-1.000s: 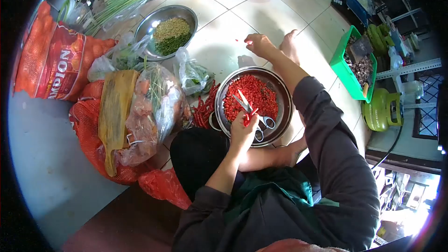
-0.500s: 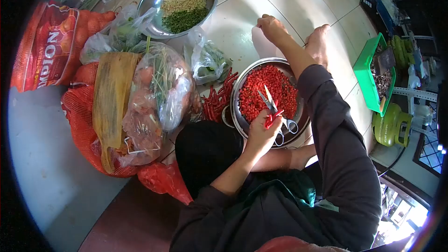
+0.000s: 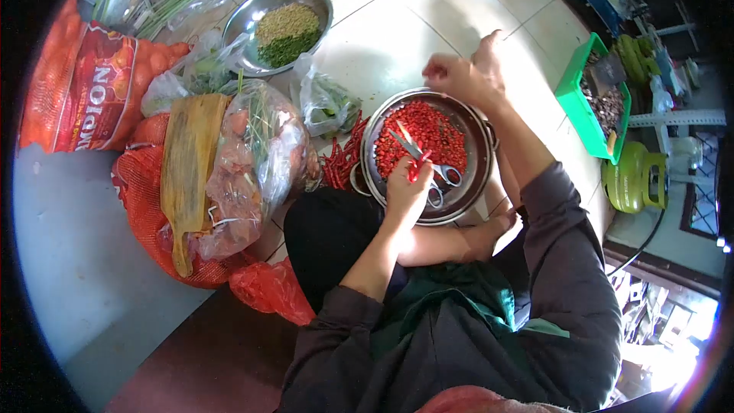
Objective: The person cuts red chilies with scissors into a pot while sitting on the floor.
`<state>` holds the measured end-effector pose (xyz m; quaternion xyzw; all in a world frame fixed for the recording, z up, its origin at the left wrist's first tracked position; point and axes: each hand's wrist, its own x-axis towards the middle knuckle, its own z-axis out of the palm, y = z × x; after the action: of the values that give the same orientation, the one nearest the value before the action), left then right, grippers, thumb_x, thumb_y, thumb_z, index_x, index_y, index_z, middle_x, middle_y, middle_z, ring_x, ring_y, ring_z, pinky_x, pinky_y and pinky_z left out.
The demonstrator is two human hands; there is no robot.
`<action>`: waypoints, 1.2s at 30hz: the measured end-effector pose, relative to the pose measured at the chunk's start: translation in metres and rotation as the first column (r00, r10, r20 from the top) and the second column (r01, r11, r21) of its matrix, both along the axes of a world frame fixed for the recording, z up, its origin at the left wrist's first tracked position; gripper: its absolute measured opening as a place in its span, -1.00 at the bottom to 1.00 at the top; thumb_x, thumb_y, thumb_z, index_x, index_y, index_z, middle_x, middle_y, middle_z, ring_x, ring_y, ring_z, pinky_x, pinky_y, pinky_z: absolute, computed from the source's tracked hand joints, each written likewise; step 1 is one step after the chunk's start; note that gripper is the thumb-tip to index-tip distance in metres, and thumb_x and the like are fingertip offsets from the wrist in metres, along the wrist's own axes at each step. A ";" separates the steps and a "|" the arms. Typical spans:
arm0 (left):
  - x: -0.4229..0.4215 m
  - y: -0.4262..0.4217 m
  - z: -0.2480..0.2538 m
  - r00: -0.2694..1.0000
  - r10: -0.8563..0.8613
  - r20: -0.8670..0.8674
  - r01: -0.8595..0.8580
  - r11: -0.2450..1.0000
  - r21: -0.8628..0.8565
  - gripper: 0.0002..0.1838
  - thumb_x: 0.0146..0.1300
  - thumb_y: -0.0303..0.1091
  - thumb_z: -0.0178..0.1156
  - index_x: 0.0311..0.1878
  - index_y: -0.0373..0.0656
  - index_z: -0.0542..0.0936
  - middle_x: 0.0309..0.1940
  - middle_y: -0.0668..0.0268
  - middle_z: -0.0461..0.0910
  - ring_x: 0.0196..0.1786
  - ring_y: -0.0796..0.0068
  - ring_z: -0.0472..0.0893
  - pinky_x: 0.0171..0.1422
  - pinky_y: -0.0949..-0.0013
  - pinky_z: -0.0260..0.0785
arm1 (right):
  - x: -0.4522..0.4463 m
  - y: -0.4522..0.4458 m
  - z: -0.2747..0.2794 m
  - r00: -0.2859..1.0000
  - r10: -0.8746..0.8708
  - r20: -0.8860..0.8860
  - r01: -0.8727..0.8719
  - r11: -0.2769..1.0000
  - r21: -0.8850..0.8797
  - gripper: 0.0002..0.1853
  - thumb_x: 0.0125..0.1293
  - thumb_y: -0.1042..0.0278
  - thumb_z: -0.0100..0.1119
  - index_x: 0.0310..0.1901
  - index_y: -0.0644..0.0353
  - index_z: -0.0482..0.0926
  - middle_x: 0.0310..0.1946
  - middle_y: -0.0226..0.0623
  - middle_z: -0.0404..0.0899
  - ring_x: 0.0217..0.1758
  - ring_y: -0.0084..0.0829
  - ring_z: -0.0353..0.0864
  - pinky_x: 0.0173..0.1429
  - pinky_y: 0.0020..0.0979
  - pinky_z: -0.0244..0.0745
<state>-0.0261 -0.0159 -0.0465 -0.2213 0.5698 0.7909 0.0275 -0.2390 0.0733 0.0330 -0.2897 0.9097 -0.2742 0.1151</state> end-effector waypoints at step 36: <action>0.038 0.017 0.056 0.996 0.088 -0.026 -0.090 0.993 -0.083 -0.77 0.41 -0.19 0.02 -0.11 -0.12 0.56 -0.52 0.54 0.41 -0.60 0.83 0.31 -0.60 0.69 0.11 | 0.223 0.104 -0.037 0.656 0.138 0.742 0.448 0.720 -0.530 -0.82 0.25 0.30 0.23 -0.28 0.26 0.54 -0.47 -0.42 0.53 -0.52 -0.64 0.50 -0.46 -0.56 0.44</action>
<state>0.0120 0.0009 0.0091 -0.2383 0.5926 0.7691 -0.0235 -0.0162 0.1776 -0.0042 -0.0882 0.6403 -0.6865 0.3330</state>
